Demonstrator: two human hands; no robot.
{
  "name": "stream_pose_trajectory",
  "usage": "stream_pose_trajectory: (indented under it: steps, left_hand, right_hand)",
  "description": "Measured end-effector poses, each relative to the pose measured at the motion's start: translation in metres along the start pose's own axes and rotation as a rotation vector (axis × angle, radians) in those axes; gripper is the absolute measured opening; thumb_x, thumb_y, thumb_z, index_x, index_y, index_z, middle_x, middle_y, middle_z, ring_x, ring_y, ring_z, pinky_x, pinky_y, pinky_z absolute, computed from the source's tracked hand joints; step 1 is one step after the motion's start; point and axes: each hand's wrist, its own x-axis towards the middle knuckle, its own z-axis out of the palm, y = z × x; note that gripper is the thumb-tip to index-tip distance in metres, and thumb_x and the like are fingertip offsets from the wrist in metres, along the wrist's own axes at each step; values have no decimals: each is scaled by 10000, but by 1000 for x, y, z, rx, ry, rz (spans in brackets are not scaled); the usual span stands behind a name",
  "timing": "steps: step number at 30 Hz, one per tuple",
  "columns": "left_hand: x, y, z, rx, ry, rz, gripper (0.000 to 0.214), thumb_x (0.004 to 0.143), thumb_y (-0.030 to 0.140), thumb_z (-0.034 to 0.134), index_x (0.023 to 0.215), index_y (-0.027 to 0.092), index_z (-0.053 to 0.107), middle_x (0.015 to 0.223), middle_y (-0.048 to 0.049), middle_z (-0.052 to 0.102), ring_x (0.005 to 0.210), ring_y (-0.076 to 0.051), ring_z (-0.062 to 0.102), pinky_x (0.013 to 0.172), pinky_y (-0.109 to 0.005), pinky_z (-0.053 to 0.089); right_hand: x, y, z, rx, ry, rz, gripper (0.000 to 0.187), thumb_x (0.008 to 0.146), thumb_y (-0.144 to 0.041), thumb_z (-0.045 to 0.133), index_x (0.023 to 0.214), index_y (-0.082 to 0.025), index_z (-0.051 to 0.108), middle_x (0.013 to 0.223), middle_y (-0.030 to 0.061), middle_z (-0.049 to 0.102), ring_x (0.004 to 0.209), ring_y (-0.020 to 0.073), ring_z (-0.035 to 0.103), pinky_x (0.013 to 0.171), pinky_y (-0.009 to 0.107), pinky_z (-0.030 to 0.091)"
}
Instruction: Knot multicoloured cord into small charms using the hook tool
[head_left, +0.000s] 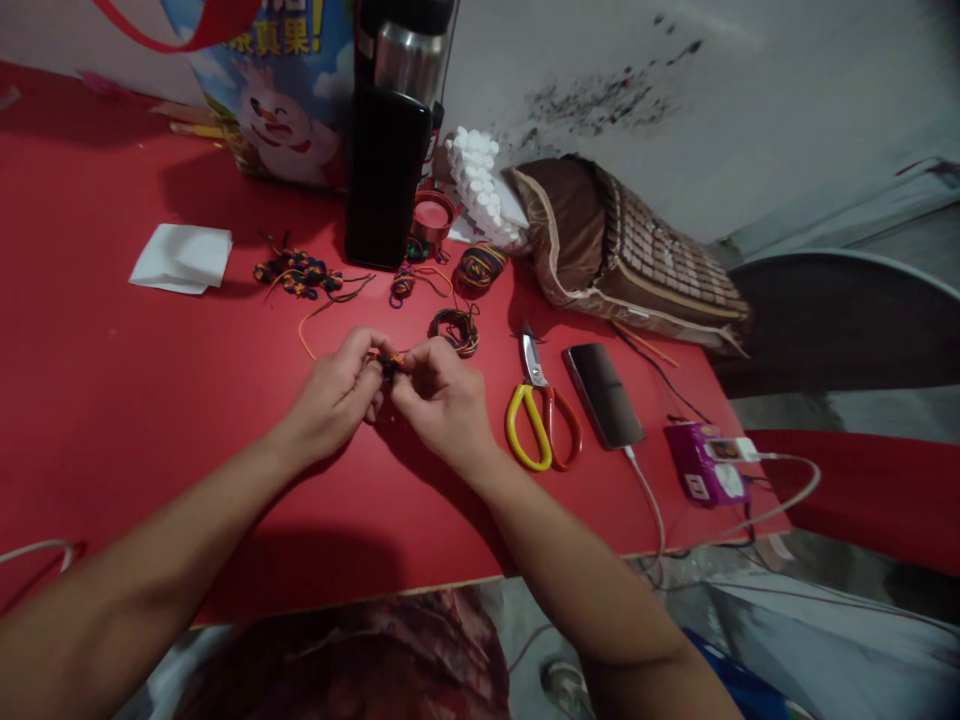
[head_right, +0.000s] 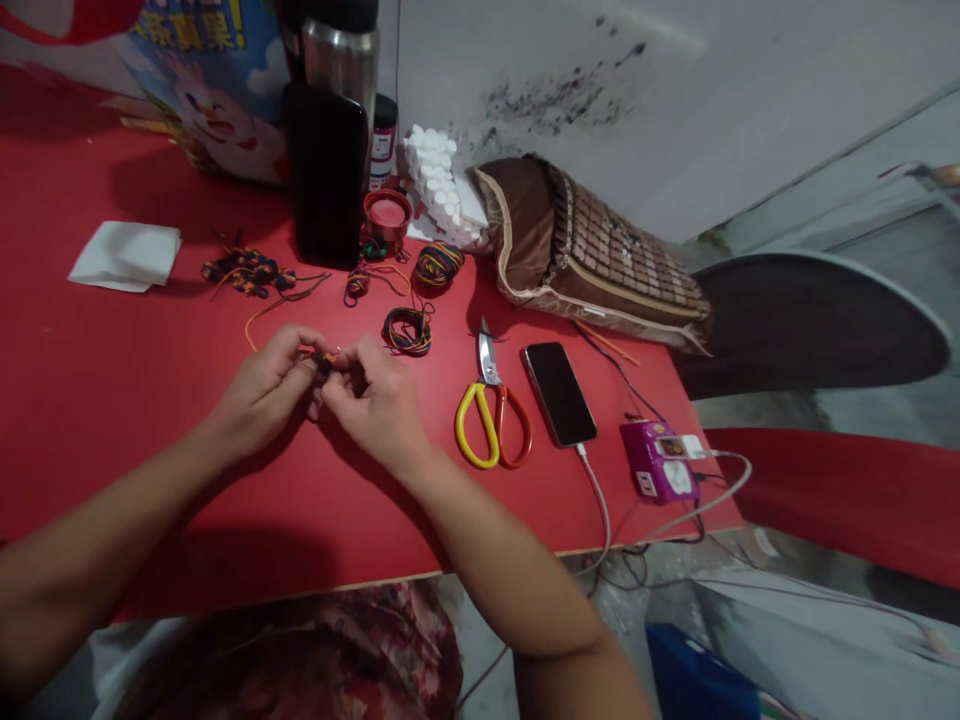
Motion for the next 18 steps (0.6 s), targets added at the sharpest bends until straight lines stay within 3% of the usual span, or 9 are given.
stream_pose_trajectory:
  steps: [3,5,8,10,13,15,18]
  left_hand:
    - [3,11,-3,-288,43,-80,255,931,248,626,1164,233,526,829,35,674,590,-157,694,503,-268,564]
    - [5,17,-8,-453,110,-151,261,916,336,649,1130,239,536,931,-1,712,591,-200,731,397,-280,535]
    - [7,20,-15,-564,-34,-314,295,902,455,677,969,170,641,728,-41,693,459,-187,647,322,-260,471]
    - [6,18,-16,-626,-141,-408,289,838,405,785,871,137,682,643,-46,668,437,-152,605,347,-227,466]
    - [4,16,-13,-726,-140,-472,259,705,222,915,800,117,698,670,-41,681,515,-114,635,440,-172,492]
    - [4,15,-11,-739,-96,-463,255,681,157,926,784,123,696,667,-32,685,524,-103,633,452,-157,488]
    - [6,15,-9,-738,2,-388,237,683,88,900,766,138,683,651,-24,696,496,-89,606,422,-135,449]
  right_hand:
    - [2,4,-7,23,3,-17,67,927,-220,629,893,-228,571,672,-69,561,544,94,510,540,242,399]
    - [5,6,-14,4,39,-87,19,960,-231,640,947,-225,628,791,-25,641,637,108,568,604,262,447]
    - [9,8,-23,-20,52,-206,64,970,-180,633,993,-230,665,957,29,706,779,139,633,694,300,502]
    - [10,8,-24,-26,5,-316,131,966,-128,614,1008,-239,668,981,38,718,857,159,662,729,315,523]
    - [10,8,-22,-19,-60,-456,212,949,-72,587,1025,-253,668,978,36,722,971,185,682,795,334,547]
    - [9,8,-20,26,-66,-355,208,942,-86,593,1050,-253,653,1013,39,709,909,168,671,749,313,550]
    - [9,8,-19,262,-130,-23,262,916,-168,644,1149,-269,581,1114,36,664,686,104,595,533,243,486]
